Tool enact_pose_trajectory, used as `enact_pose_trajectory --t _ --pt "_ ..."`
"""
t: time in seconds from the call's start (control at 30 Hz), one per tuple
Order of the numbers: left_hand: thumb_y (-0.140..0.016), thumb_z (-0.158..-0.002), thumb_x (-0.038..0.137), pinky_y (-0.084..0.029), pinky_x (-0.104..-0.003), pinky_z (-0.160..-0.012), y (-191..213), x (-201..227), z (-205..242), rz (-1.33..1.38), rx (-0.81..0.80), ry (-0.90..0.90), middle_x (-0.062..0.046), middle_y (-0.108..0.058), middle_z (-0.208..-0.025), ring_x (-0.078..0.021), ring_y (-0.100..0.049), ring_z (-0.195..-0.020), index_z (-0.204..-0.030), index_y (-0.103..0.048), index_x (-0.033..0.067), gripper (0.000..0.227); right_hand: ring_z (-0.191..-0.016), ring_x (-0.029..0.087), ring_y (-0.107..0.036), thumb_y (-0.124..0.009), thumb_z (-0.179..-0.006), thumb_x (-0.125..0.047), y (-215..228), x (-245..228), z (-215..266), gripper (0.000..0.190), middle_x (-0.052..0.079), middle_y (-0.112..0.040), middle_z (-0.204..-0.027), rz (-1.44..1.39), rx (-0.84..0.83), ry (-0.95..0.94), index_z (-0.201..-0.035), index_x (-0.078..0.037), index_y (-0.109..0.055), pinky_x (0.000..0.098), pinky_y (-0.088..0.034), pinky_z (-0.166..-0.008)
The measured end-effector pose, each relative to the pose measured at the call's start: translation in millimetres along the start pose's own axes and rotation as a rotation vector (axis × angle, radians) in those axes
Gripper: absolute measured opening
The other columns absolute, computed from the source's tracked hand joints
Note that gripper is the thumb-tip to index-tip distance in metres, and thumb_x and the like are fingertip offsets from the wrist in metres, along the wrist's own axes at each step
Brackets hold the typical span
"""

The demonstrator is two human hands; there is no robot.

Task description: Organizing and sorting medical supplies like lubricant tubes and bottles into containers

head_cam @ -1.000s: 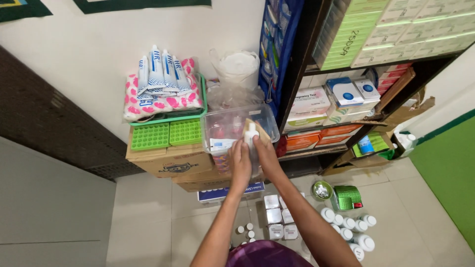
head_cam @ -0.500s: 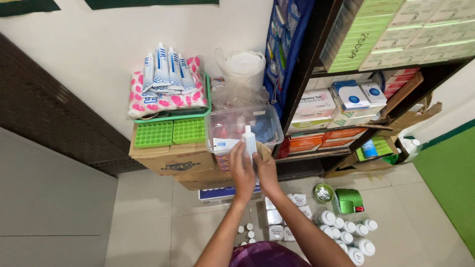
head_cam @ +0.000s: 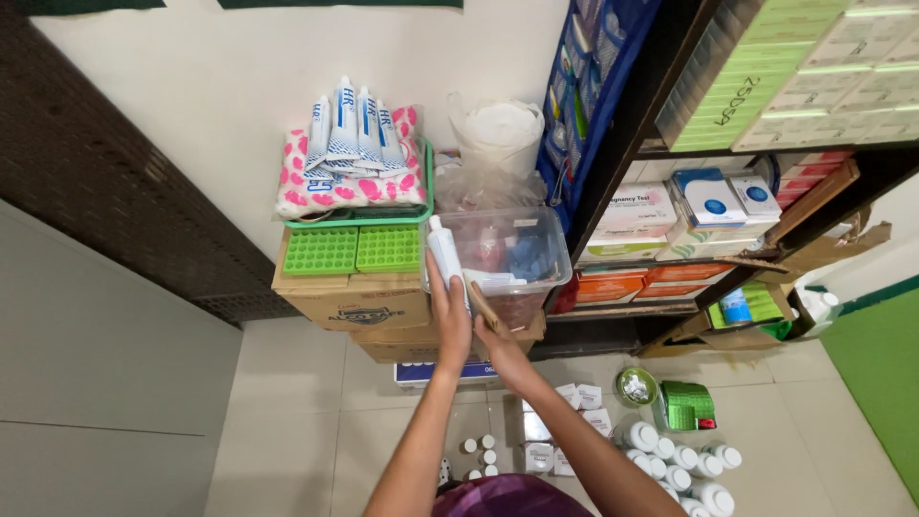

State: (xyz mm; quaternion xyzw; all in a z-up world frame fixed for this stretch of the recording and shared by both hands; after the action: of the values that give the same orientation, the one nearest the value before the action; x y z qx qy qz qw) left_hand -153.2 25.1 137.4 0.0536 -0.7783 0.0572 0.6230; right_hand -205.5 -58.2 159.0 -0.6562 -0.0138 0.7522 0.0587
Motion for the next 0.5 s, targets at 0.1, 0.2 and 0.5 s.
enact_pose_trajectory --t 0.1,0.2,0.5 --pt "-0.041 -0.107 0.039 -0.011 -0.055 -0.125 1 4 2 0.065 0.024 0.104 -0.023 -0.01 -0.17 -0.0424 -0.01 -0.155 -0.166 -0.012 0.0127 0.07 -0.142 0.034 -0.042 -0.052 -0.104 -0.039 3 9 -19 0.058 0.018 -0.047 -0.155 -0.061 -0.019 0.024 -0.154 -0.009 -0.048 0.0488 -0.033 -0.118" --pt "-0.041 -0.106 0.041 -0.012 -0.055 -0.125 -5 16 17 0.126 0.063 0.157 -0.023 -0.011 -0.169 -0.0425 -0.012 -0.154 -0.165 -0.012 0.0132 0.072 -0.146 0.041 -0.033 -0.046 -0.106 -0.037 7 -24 -30 0.055 0.022 -0.041 -0.158 -0.065 0.006 0.042 -0.157 -0.016 -0.041 0.0519 -0.026 -0.12" --pt "-0.044 -0.103 0.049 -0.017 -0.054 -0.125 13 55 9 0.363 0.207 0.384 -0.024 -0.012 -0.169 -0.0429 -0.016 -0.154 -0.165 -0.012 0.0154 0.077 -0.154 0.04 -0.012 -0.053 -0.102 -0.021 1 25 -14 0.061 0.009 -0.022 -0.17 0.463 -0.265 0.484 -0.16 -0.023 -0.036 0.0535 -0.01 -0.124"
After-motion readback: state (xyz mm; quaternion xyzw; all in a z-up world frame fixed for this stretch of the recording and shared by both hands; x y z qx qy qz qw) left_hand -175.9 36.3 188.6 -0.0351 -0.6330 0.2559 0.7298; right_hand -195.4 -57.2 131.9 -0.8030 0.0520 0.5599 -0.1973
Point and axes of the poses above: each hand's wrist, its own z-axis away from the middle knuckle, its own y-axis out of the back of the hand, x = y × z, the point moved 7 cm from there along -z, towards the middle knuckle
